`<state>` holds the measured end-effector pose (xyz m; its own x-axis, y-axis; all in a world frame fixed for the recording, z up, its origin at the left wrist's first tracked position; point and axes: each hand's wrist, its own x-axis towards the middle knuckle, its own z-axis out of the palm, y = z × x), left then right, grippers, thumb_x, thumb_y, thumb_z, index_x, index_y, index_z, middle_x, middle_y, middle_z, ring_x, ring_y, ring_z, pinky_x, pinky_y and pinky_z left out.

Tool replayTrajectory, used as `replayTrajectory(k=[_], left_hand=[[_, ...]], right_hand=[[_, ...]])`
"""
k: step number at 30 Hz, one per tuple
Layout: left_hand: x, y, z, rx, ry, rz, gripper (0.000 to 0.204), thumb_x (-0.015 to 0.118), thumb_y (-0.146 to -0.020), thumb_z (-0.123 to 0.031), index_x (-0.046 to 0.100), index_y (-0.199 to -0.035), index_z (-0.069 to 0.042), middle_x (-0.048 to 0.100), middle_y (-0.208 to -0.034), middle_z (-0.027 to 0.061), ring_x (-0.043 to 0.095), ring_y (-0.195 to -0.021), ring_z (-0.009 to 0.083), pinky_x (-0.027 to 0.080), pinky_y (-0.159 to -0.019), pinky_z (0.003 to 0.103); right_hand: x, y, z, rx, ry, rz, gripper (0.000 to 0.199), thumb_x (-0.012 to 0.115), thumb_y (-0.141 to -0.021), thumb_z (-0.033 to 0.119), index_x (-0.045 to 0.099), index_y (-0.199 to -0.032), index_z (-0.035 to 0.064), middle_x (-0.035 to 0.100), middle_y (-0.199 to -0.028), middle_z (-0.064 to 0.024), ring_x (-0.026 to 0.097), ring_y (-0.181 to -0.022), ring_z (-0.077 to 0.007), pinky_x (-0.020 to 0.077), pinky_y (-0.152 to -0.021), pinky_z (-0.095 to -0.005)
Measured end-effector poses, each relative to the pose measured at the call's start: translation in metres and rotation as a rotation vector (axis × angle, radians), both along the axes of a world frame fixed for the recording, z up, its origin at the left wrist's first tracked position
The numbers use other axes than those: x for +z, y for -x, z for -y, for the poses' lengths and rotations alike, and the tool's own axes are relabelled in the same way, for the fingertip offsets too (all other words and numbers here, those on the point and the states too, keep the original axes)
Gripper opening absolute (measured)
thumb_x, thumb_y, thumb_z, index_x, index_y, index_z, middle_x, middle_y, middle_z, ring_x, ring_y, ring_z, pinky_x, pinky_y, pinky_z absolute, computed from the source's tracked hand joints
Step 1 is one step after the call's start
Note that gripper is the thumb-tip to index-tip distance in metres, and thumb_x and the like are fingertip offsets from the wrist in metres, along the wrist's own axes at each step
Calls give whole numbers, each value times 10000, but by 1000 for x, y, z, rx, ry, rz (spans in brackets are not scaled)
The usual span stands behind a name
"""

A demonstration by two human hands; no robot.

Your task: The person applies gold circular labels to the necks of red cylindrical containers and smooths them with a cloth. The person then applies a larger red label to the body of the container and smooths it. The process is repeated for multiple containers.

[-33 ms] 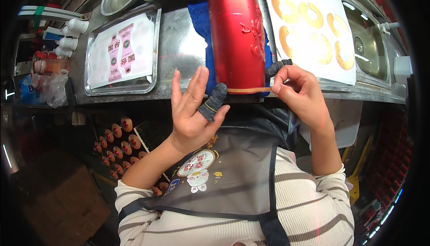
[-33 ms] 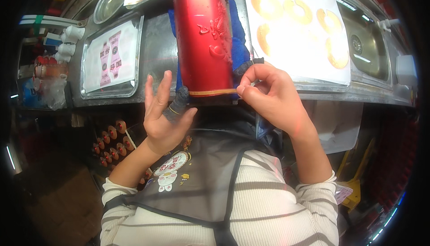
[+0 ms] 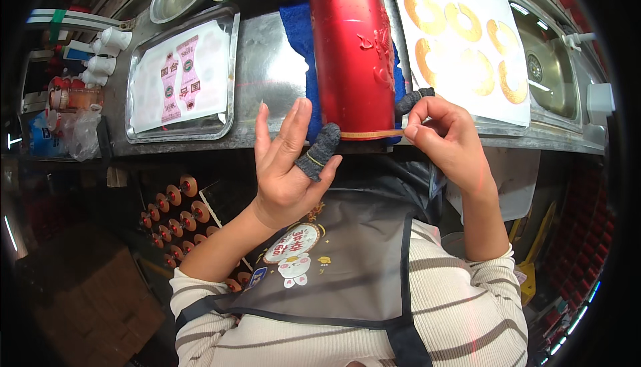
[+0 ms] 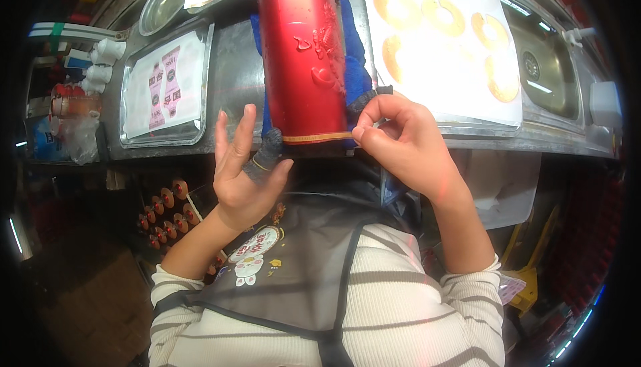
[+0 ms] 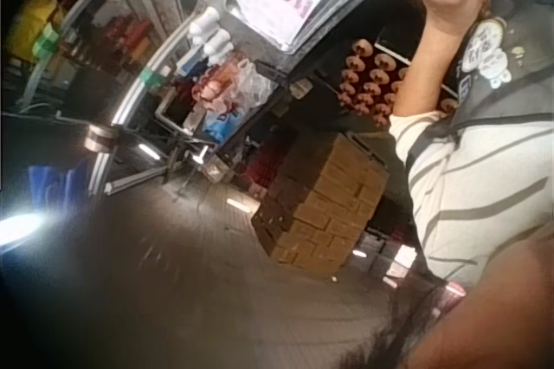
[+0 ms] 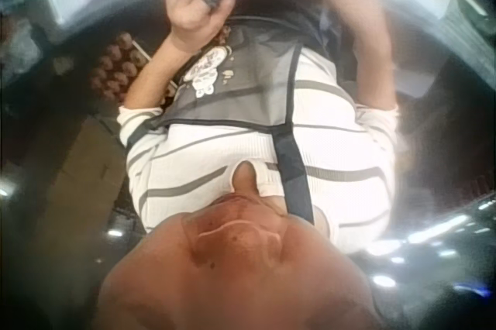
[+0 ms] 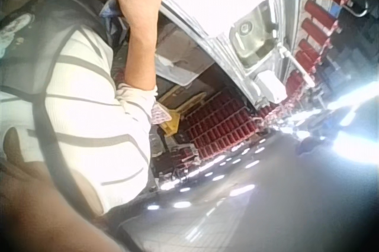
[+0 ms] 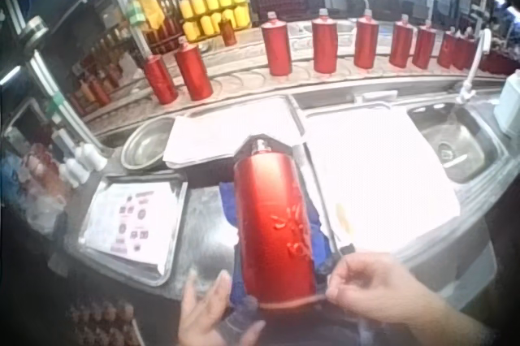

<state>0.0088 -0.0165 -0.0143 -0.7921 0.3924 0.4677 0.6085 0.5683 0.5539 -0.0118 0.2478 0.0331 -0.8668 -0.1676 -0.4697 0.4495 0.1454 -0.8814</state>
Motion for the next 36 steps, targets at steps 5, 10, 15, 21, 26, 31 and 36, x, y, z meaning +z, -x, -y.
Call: replayTrajectory(k=[5, 10, 15, 21, 26, 31, 36], left_hand=[[12, 10, -10, -57, 95, -154, 519, 840, -677, -25, 720, -1181, -30, 526, -1457, 272, 604, -1255, 415, 292, -1103, 693], [28, 16, -26, -61, 194, -204, 249, 779, -710, -123, 751, -955, -83, 573, -1423, 231, 590, -1255, 458, 268, -1073, 746], [32, 31, -52, -61, 179, -275, 194, 695, -726, -160, 588, -681, -5, 628, -1351, 222, 538, -1295, 512, 246, -1022, 829], [7, 27, -28, 41, -92, 7, 584, 862, -706, -161, 703, -1249, -14, 555, -1463, 205, 508, -1373, 412, 263, -1130, 683], [-4, 6, -3, 47, -97, 54, 502, 863, -756, -161, 703, -1181, 51, 542, -1453, 255, 540, -1342, 415, 270, -1129, 676], [-2, -3, -3, 29, -3, 13, 400, 850, -758, -123, 723, -1092, 57, 555, -1430, 274, 558, -1317, 433, 265, -1127, 683], [13, 6, -11, 8, 94, -111, 354, 834, -730, -115, 753, -1060, -15, 586, -1398, 263, 585, -1289, 423, 261, -1120, 692]], right_hand=[[-1, 1, 0, -5, 4, -19, 29, 622, -874, 30, 607, -850, 30, 558, -787, 54, 459, -702, -10, 356, -610, -188], [-4, 2, 2, 6, -5, -21, 35, 619, -893, 47, 608, -869, 24, 569, -811, 48, 485, -725, -12, 375, -638, -178], [-16, -2, 3, -18, 35, -82, 61, 650, -911, 67, 635, -916, 8, 582, -880, 29, 498, -735, -10, 391, -651, -173], [-3, -3, 4, 101, -141, -135, 76, 708, -864, 33, 658, -917, 13, 588, -851, 43, 510, -724, -2, 393, -639, -162], [-1, -4, 3, 22, -29, -88, 64, 690, -862, 36, 631, -877, 17, 592, -827, 44, 503, -703, 2, 384, -628, -163], [-3, -4, 3, -20, 40, -56, 74, 699, -879, 51, 643, -857, 8, 622, -844, 14, 526, -680, -9, 404, -601, -173], [-8, -5, 5, -57, 53, -78, 68, 691, -881, 42, 636, -868, 5, 626, -811, 21, 531, -669, -3, 403, -588, -169]])
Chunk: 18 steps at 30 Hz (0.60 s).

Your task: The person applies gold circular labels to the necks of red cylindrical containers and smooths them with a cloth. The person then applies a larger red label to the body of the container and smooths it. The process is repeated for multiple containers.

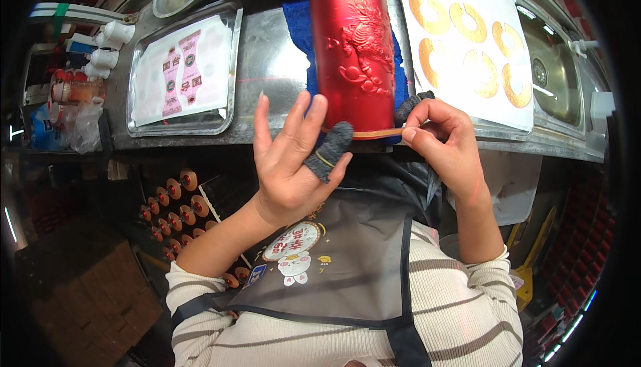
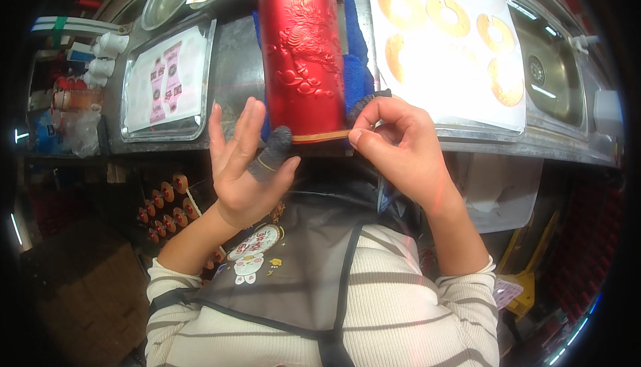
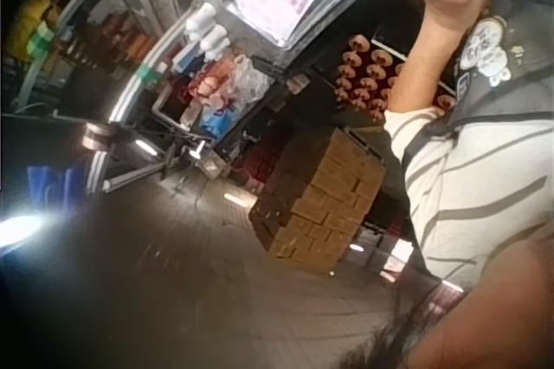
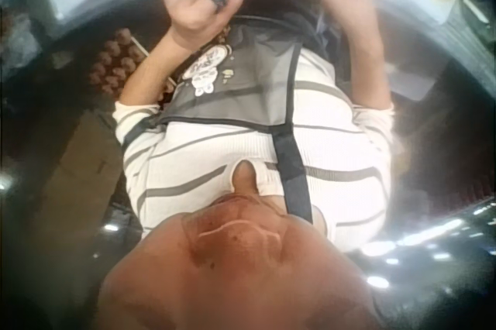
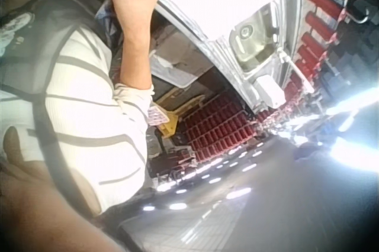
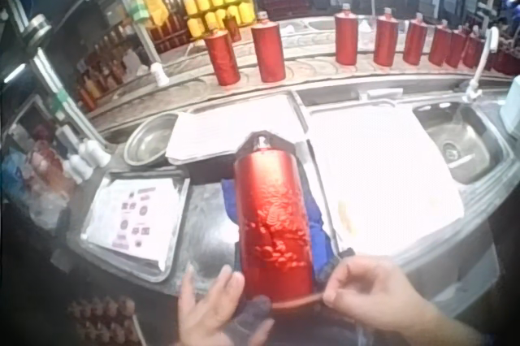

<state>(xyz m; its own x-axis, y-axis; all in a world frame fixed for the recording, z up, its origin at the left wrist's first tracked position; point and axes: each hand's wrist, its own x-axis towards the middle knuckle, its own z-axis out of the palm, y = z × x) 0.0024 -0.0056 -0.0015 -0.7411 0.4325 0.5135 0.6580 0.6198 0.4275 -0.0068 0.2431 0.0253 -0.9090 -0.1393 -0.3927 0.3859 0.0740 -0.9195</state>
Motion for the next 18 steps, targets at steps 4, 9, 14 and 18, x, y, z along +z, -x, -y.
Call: replayTrajectory(k=[4, 9, 14, 18], left_hand=[[11, 9, -12, -44, 79, -97, 273, 800, -727, -84, 764, -997, -63, 602, -1386, 234, 598, -1267, 437, 239, -1138, 676], [26, 22, -38, -81, 149, -134, 216, 757, -744, -144, 777, -956, -107, 634, -1369, 189, 576, -1299, 422, 255, -1127, 691], [-4, 23, -23, 29, -118, 22, 575, 862, -710, -183, 702, -1234, -8, 580, -1429, 220, 531, -1360, 398, 328, -1109, 661], [-16, 16, -10, 19, -274, 113, 577, 876, -727, -177, 690, -1232, 31, 562, -1436, 245, 541, -1345, 406, 332, -1112, 649]], right_hand=[[1, 0, -1, 20, 10, 30, 51, 682, -883, 32, 640, -880, 3, 628, -816, 22, 529, -671, 1, 402, -588, -164], [-2, -1, 0, -24, 21, 36, 47, 685, -888, 32, 654, -904, 1, 631, -826, 26, 519, -672, 3, 392, -591, -154], [-6, -9, 3, -38, -6, -21, 51, 705, -891, 44, 678, -888, 1, 624, -881, 15, 536, -685, -8, 414, -611, -168], [3, -9, 5, -29, -44, -22, 73, 710, -883, 57, 674, -882, -6, 617, -887, 4, 548, -696, -13, 415, -613, -174]])
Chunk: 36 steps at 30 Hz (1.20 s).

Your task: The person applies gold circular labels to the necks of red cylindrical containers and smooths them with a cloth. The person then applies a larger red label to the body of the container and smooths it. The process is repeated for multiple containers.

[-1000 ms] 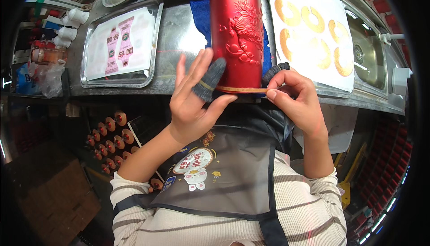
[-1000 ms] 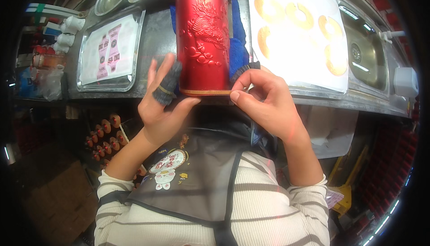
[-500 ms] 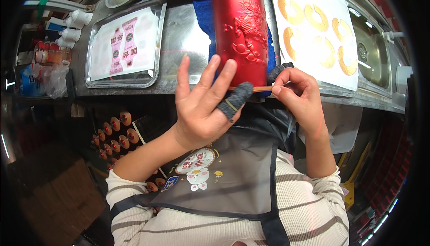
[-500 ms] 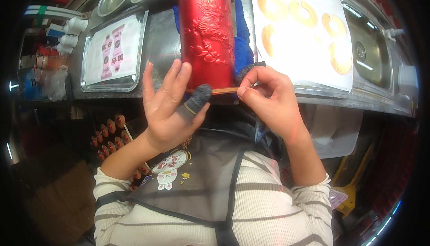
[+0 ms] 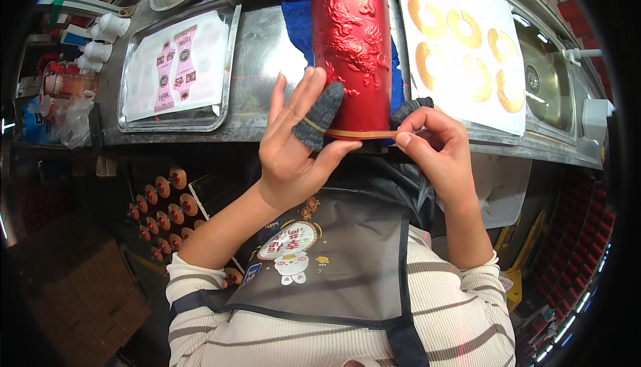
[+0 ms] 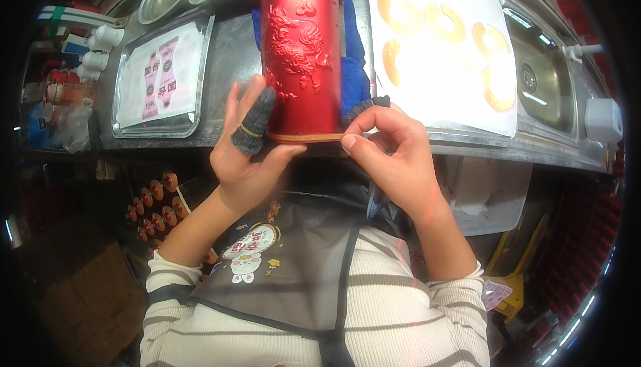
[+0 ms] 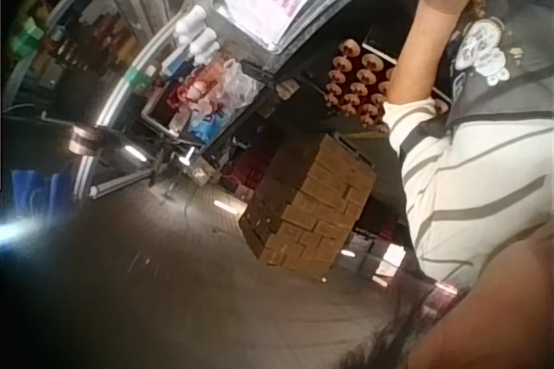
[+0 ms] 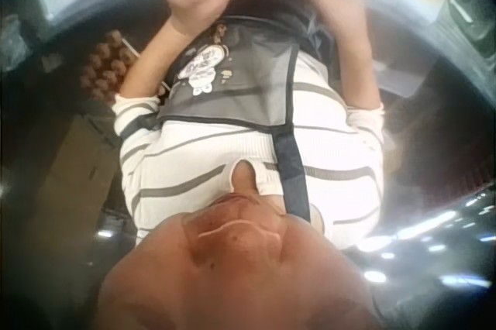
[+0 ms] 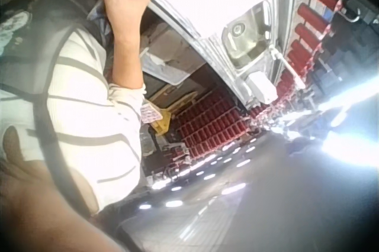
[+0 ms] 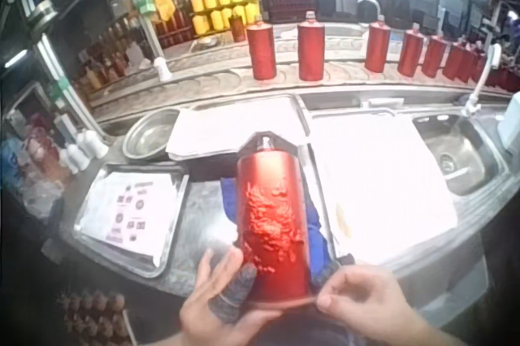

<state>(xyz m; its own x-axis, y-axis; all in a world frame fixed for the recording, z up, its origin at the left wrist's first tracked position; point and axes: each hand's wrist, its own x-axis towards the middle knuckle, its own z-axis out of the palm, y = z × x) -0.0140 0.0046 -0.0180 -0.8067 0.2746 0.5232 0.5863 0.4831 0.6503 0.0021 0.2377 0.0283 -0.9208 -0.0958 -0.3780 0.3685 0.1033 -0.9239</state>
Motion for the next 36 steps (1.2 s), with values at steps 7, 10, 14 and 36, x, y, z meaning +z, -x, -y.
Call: replayTrajectory(k=[7, 10, 14, 36], left_hand=[[-7, -27, 21, -20, 95, 53, 410, 856, -760, -120, 714, -1093, 71, 562, -1415, 283, 584, -1285, 437, 312, -1109, 667], [0, -23, 17, -33, 109, -1, 353, 837, -756, -74, 719, -1058, 64, 586, -1386, 282, 607, -1257, 435, 316, -1098, 676], [8, -13, 15, -82, 198, -117, 425, 829, -734, -47, 712, -1139, 13, 594, -1374, 277, 628, -1229, 422, 315, -1096, 681], [8, 0, 5, -43, 81, -47, 483, 853, -760, -181, 711, -1154, 61, 584, -1405, 250, 539, -1342, 422, 337, -1097, 656]], right_hand=[[-1, 2, 3, -29, 10, 13, 73, 699, -876, 44, 662, -848, -13, 608, -885, 2, 564, -697, -18, 421, -615, -174], [-2, 2, 3, -51, 39, 18, 70, 693, -876, 40, 660, -848, -15, 611, -881, 1, 564, -699, -18, 422, -619, -171], [-1, 3, 4, -72, 92, 58, 63, 684, -880, 43, 656, -853, -7, 618, -840, 12, 565, -701, -15, 420, -620, -164], [-3, -1, 8, -50, 65, 3, 54, 681, -915, 42, 654, -887, 6, 618, -843, 20, 512, -649, 17, 381, -569, -154]])
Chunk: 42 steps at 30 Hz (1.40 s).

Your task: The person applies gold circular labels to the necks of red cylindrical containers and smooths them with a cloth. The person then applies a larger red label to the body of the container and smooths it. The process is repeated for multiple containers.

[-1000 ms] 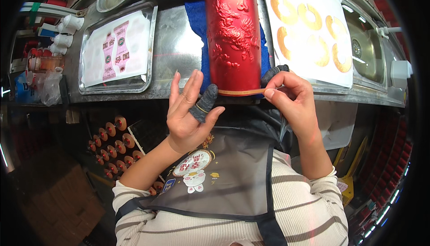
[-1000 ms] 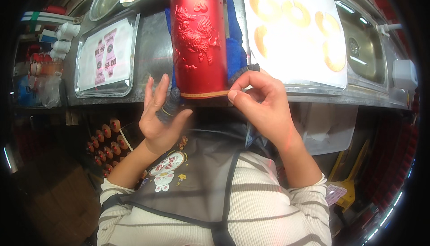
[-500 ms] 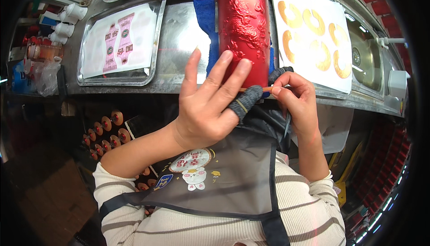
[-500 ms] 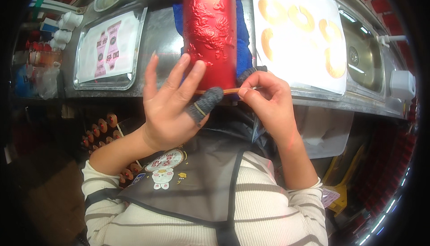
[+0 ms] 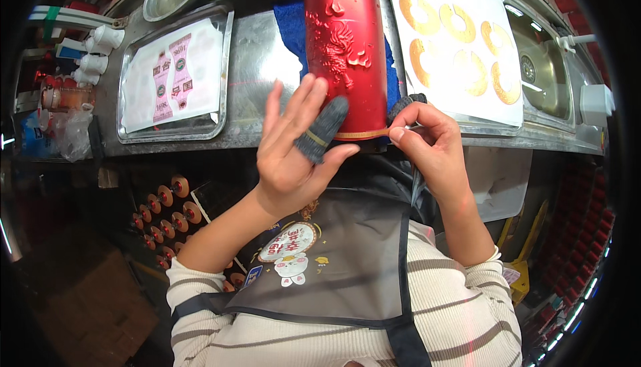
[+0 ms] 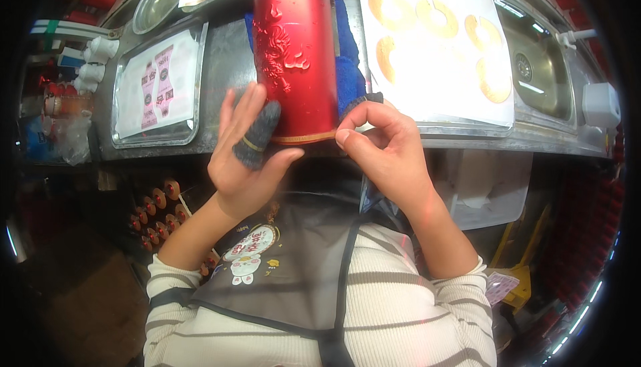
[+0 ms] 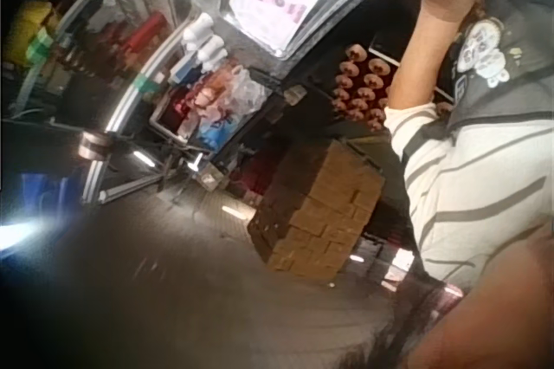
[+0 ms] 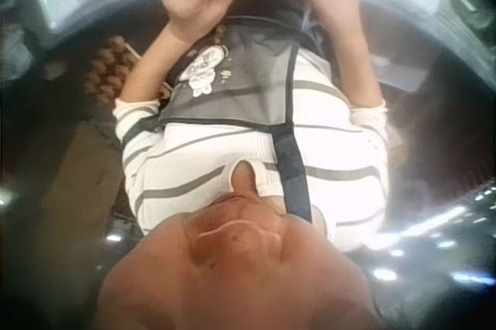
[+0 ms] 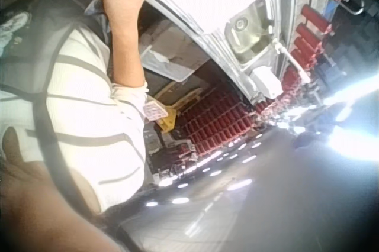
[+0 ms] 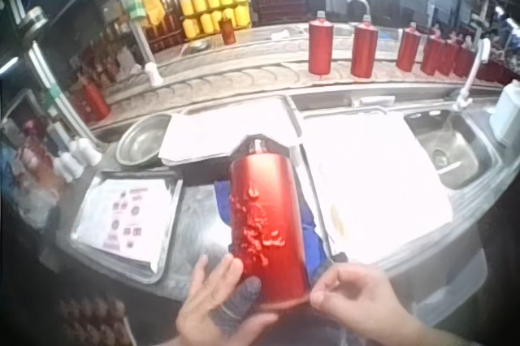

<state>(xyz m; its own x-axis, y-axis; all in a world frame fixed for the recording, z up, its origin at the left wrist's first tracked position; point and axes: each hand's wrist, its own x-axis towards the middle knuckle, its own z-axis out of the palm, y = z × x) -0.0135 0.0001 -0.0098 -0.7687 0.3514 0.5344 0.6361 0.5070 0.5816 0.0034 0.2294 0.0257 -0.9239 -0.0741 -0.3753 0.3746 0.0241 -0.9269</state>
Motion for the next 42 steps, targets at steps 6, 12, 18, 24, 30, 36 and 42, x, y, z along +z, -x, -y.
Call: replayTrajectory(k=[6, 12, 18, 24, 30, 36, 42], left_hand=[[-6, -21, 23, -2, 103, 53, 410, 861, -752, -142, 718, -1071, 71, 569, -1411, 274, 563, -1301, 454, 315, -1105, 674], [0, -18, 16, -19, 150, 24, 384, 855, -728, -97, 733, -1076, 11, 569, -1413, 271, 571, -1301, 436, 271, -1111, 696], [8, -12, 12, -53, 229, -54, 384, 849, -713, -105, 749, -1078, -42, 564, -1429, 246, 578, -1292, 432, 245, -1116, 702], [21, -2, 5, -84, 339, -203, 233, 778, -692, -129, 707, -908, -77, 610, -1399, 175, 583, -1276, 454, 220, -1119, 715], [31, 13, -30, -127, 280, -289, 167, 683, -630, -167, 586, -554, -54, 665, -1353, 100, 554, -1286, 507, 238, -1068, 781], [6, 15, -13, 24, 148, -91, 560, 852, -732, -212, 716, -1251, -51, 596, -1426, 187, 513, -1377, 400, 213, -1136, 700], [-14, 4, -7, 3, -93, 49, 593, 876, -733, -198, 691, -1258, 7, 529, -1485, 221, 468, -1396, 456, 210, -1152, 675]], right_hand=[[0, -2, 7, -92, 181, 48, 166, 721, -899, 70, 580, -972, 22, 605, -912, 6, 511, -664, 11, 375, -543, -164], [-5, -5, 29, -62, -298, -136, 419, 825, -813, 185, 473, -994, 48, 522, -909, -26, 424, -612, -15, 353, -533, -191], [-16, -7, 27, -90, -128, -121, 380, 775, -849, 141, 457, -1036, 51, 551, -824, -9, 429, -544, 7, 310, -479, -181], [-19, -8, 23, -86, 59, -123, 275, 683, -920, 82, 465, -1085, 54, 594, -817, -9, 476, -590, -2, 339, -511, -175], [-13, -11, 15, -85, 211, -76, 198, 557, -959, 14, 489, -1141, 55, 593, -815, 25, 505, -691, 3, 361, -612, -153], [-10, -25, 17, -71, 3, -146, 334, 586, -900, -17, 560, -1231, 15, 501, -957, -30, 441, -606, -14, 350, -581, -188], [-10, -26, 33, -91, -367, -393, 507, 768, -771, 87, 576, -1236, 22, 548, -1004, -68, 439, -613, -106, 391, -585, -240]])
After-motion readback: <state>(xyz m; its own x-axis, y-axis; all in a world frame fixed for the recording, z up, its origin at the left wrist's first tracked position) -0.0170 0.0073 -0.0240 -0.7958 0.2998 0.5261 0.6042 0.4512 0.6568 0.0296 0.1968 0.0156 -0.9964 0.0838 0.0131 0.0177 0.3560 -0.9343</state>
